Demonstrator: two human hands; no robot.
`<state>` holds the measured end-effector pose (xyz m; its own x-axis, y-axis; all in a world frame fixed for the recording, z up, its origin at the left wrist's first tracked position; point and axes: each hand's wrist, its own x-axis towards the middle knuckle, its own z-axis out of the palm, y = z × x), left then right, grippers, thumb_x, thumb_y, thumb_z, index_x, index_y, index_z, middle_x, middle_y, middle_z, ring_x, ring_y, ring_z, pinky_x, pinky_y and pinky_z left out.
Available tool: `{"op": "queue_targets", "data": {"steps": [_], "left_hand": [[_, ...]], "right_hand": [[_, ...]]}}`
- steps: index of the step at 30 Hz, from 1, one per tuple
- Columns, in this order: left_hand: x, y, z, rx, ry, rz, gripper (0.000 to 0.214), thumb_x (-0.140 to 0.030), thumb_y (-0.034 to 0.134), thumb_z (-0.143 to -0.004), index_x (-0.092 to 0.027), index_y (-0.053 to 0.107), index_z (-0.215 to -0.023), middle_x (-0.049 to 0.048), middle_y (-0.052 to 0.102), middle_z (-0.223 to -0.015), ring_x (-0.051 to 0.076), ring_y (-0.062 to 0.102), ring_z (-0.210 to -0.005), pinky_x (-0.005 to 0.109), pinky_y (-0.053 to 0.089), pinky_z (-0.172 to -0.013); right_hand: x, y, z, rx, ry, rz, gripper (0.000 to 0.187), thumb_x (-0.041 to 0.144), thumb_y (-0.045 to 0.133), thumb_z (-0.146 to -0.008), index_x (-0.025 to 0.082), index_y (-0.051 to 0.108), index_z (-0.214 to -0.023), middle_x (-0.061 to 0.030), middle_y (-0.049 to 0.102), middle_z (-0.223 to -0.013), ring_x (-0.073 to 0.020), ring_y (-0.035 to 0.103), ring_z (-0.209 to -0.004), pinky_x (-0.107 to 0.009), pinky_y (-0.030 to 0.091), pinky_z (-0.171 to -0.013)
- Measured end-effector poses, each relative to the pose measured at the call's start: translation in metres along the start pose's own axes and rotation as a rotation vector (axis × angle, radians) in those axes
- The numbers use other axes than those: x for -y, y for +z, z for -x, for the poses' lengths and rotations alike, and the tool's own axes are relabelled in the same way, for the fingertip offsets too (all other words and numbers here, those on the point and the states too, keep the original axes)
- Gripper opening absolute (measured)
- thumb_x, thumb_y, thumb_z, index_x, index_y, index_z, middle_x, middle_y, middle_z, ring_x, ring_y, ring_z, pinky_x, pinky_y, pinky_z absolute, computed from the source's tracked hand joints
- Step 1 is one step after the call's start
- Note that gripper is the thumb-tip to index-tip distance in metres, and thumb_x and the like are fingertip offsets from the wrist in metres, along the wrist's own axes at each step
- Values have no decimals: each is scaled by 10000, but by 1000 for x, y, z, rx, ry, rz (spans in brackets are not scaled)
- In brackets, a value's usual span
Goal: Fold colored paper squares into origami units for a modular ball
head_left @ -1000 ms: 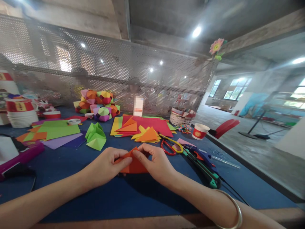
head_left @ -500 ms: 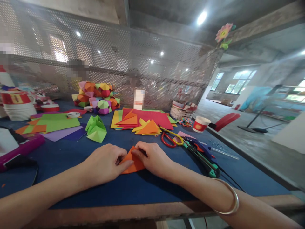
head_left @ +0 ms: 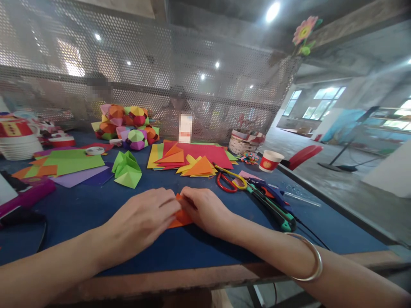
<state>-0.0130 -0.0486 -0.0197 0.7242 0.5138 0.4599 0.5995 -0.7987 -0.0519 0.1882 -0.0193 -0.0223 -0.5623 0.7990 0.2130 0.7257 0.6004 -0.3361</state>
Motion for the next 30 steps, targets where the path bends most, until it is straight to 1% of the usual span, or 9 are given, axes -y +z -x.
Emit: {"op": "queue_targets", "data": {"steps": [2,5,10,14,18,20,23,25,30], "left_hand": [[-1,1,3,-3,137,107,363,-19,431,-911,-218,686,-1075,59,730,-1040,177,676,-925,276,539,-824],[-2,0,5,30,185,178,488,43,392,-871,-227,686,-1151,59,734,-1067,165,685,-928,252,555,-814],[-2,0,5,57,207,161,450,40,353,-896,-159,709,-1086,79,732,-961,174,673,-827,253,550,-722],[-2,3,5,52,212,135,414,23,373,-901,-149,710,-1070,79,722,-925,180,649,-784,261,524,-679],[1,10,7,-11,232,130,419,21,378,-872,-165,710,-1046,64,699,-849,175,596,-702,268,479,-618],[3,15,9,-40,242,124,414,12,386,-869,-169,706,-1058,66,698,-850,179,585,-695,275,475,-621],[5,18,12,-40,248,126,454,21,403,-850,-166,680,-1158,81,713,-928,188,607,-755,282,495,-673],[6,20,13,-31,246,133,489,30,402,-835,-170,661,-1199,86,716,-968,192,618,-786,280,502,-690],[8,23,14,-34,255,145,489,13,387,-849,-200,658,-1195,82,717,-971,191,626,-781,278,512,-692]], "right_hand": [[-1,-1,0,5,-4,11,182,224,507,-1023,171,575,-863,-36,656,-810,-145,541,-720,-260,297,-653],[0,-2,-1,27,6,28,184,245,491,-1034,163,592,-904,-53,674,-855,-153,563,-756,-267,309,-668],[3,-4,0,55,39,26,213,259,450,-1048,154,604,-946,-81,695,-917,-186,603,-833,-297,355,-725],[4,-5,4,44,51,-46,145,231,519,-996,150,591,-1092,-113,692,-1099,-236,619,-1030,-340,423,-865],[5,-4,13,16,18,-52,359,241,564,-956,126,522,-1293,-165,609,-1304,-288,562,-1211,-424,422,-1024],[6,-5,20,27,31,-4,413,267,541,-971,115,497,-1353,-178,584,-1337,-313,546,-1228,-477,416,-1050],[6,-8,30,28,86,60,471,345,534,-993,122,472,-1403,-180,572,-1355,-331,533,-1234,-534,403,-1065],[3,-11,36,15,125,81,491,365,546,-993,131,457,-1415,-175,575,-1349,-324,534,-1236,-535,404,-1065],[-14,-16,47,-28,195,126,454,341,561,-987,146,473,-1387,-169,586,-1326,-319,542,-1241,-521,416,-1057]]}}
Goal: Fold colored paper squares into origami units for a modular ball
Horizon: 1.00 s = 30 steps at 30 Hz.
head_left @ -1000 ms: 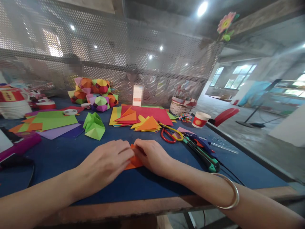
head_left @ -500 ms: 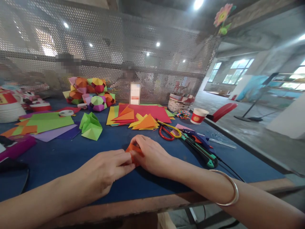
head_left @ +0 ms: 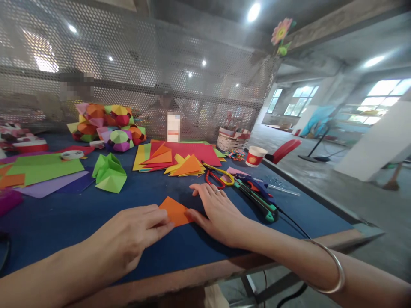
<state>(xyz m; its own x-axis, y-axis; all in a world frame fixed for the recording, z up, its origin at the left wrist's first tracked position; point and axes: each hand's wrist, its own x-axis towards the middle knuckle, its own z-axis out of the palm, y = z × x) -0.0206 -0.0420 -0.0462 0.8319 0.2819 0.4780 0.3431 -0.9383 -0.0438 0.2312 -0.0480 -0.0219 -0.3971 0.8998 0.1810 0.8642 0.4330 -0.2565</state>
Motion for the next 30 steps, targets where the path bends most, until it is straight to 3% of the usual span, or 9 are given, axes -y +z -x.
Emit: {"op": "queue_targets", "data": {"steps": [10,14,18,21,24,30], "left_hand": [[-1,-3,-1,26,-26,17,482,7,399,-870,-212,673,-1199,73,701,-937,178,618,-752,262,499,-655],[-3,-4,-3,25,-57,28,472,-12,398,-876,-217,695,-1181,81,700,-913,180,623,-753,262,519,-673],[0,-1,1,-3,-39,13,492,-35,423,-848,-210,704,-1212,95,713,-919,199,644,-777,284,561,-719],[1,-2,2,27,-31,-8,530,-37,431,-845,-229,677,-1274,93,731,-993,211,667,-858,309,576,-782],[-2,-5,-1,25,-31,-15,501,-32,434,-847,-224,690,-1233,81,726,-930,206,663,-815,294,567,-722],[-7,-8,-6,61,-43,-11,434,7,454,-805,-179,706,-1104,62,699,-880,187,623,-725,283,500,-630]], "right_hand": [[-11,-10,8,11,61,-41,404,192,535,-968,163,503,-1370,-156,573,-1355,-314,509,-1278,-520,404,-1073],[7,-14,-15,-118,-76,-123,322,109,475,-963,171,552,-1269,-132,617,-1286,-256,548,-1216,-467,424,-1062],[36,-22,-48,-144,-257,-187,284,88,413,-998,155,579,-1218,-115,638,-1266,-222,568,-1192,-420,427,-1064],[51,-23,-64,-214,-312,-217,260,102,387,-1021,141,597,-1169,-111,661,-1177,-205,587,-1129,-382,441,-1030],[53,-9,-70,-174,-359,-198,260,95,401,-1012,150,588,-1185,-107,656,-1173,-195,592,-1111,-356,451,-993],[33,34,-65,-11,-277,62,350,135,610,-881,149,556,-1226,-131,621,-1174,-259,576,-1093,-396,462,-958]]}}
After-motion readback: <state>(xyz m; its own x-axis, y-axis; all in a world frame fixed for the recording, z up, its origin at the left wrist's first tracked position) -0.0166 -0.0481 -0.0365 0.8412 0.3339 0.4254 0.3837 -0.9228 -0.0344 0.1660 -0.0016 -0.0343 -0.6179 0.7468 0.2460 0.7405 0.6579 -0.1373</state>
